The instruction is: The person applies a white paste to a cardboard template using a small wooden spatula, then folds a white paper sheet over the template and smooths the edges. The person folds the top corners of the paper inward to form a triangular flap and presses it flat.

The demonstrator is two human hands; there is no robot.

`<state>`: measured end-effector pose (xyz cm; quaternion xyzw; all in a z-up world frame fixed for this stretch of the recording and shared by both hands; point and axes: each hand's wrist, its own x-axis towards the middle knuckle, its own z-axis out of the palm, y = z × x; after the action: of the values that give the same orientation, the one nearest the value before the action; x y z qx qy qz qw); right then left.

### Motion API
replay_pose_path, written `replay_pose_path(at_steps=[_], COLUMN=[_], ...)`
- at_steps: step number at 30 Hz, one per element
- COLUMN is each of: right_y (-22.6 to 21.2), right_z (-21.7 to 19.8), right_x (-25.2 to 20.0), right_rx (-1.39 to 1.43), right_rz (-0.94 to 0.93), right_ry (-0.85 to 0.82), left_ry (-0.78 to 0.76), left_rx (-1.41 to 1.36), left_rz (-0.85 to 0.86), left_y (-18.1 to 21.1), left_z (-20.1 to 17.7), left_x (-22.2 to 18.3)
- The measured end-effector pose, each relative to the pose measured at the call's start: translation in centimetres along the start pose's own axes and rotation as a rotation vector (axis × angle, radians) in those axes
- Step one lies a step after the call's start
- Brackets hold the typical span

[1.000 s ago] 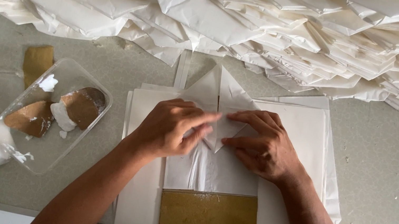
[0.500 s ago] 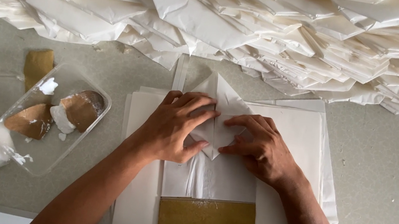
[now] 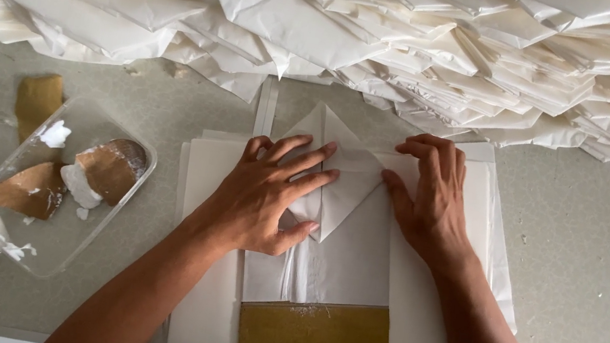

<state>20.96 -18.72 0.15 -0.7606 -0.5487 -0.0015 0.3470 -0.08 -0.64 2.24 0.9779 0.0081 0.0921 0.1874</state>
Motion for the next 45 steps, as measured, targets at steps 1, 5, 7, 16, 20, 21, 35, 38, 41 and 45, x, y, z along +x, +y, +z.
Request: replay_pose_path(at_steps=[1,5,7,16,20,21,35,38,41,45], right_y=[-0.1,-1.8,-3.1,-5.5,-0.4,0.0,-4.0,-1.7,1.5,-1.5], right_z=[0.2,0.7,0.9,0.8,1.4,0.8,0.3,0.8,1.0,-0.2], right_x=[0.0,-0.7,-1.2,-1.8,-0.9,-0.9,-1.8,-1.9,-1.7,-1.3], right_rx=[-0.019,0.003,0.019,0.057,0.235,0.129,0.086,0.119,0.011,-0.011], right_rz=[0.01,0.049,0.066,-0.016,-0.441,-0.241,0.053,-0.012,-0.191,0.021], right_ry=[-0.005,-0.087,-0.202,-0.324,0.08,0.055,-0.296,-0.283,-0.06,-0.151], left_ry=[0.0,-0.003,-0.005,0.008,0.009,0.009,0.009,0.011,0.001,0.012], left_rx=[-0.002,0.012,0.005,0.016,0.012,0.006,0.003,0.004,-0.01,-0.008], left_rz=[-0.004,-0.01,-0.015,-0.027,-0.015,-0.009,-0.011,-0.019,-0.011,-0.001], left_y=[-0.1,-0.1,0.0,0.2,-0.1,-0.2,0.0,-0.1,-0.3,-0.3], left_z=[0.0,0.1,-0.2,-0.2,0.1,0.3,-0.1,0.0,0.3,0.2], left_x=[0.0,0.0,0.0,0.0,-0.1,-0.1,0.0,-0.1,-0.1,-0.1])
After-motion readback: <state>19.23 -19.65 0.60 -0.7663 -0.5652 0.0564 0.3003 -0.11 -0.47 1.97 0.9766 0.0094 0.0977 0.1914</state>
